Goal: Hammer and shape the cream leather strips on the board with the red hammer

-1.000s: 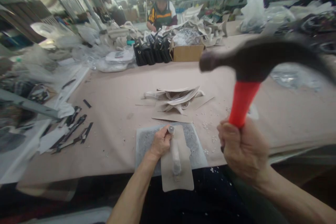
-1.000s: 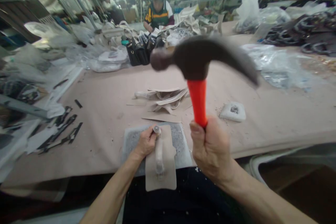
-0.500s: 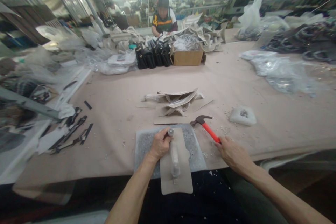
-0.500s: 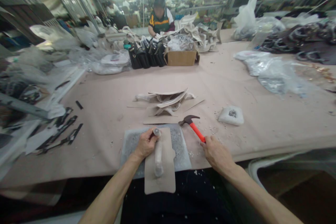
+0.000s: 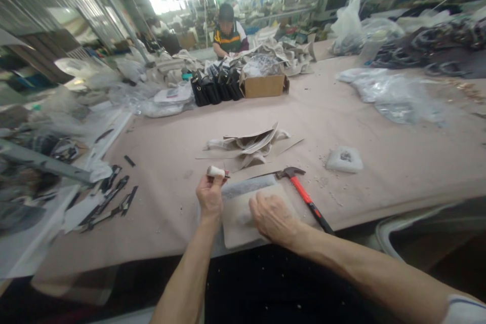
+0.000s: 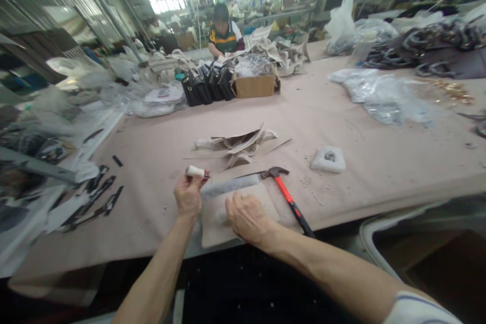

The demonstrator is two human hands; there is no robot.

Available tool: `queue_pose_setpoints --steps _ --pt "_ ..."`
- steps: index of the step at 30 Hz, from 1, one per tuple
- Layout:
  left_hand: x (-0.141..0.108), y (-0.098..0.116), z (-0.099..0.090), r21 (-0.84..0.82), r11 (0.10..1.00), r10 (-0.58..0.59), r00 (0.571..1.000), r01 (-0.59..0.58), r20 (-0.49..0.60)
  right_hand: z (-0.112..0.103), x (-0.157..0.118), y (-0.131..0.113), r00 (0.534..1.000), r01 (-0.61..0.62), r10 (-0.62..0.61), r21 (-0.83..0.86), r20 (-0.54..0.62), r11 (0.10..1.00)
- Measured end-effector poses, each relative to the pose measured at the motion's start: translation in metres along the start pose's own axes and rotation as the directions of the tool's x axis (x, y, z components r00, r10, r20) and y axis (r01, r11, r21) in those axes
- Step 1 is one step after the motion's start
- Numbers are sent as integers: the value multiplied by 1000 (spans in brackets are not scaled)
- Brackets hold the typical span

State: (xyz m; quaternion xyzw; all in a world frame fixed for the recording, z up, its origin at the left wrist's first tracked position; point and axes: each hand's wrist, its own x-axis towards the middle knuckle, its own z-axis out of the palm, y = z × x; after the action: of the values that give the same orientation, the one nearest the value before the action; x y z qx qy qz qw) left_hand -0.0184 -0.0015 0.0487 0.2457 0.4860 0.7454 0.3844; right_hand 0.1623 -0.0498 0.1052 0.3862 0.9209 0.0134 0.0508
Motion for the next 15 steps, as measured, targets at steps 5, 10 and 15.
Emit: queue_pose_setpoints --steps 5,10,15 --pt "-9 17 10 228 970 23 962 -87 271 -12 -8 13 905 -423 378 350 193 836" --pt "-18 -21 25 313 948 -71 918 -61 391 12 -11 7 855 -504 464 577 231 642" --pt "-14 -45 24 351 936 -122 905 -32 407 31 -18 3 875 -417 455 734 164 536"
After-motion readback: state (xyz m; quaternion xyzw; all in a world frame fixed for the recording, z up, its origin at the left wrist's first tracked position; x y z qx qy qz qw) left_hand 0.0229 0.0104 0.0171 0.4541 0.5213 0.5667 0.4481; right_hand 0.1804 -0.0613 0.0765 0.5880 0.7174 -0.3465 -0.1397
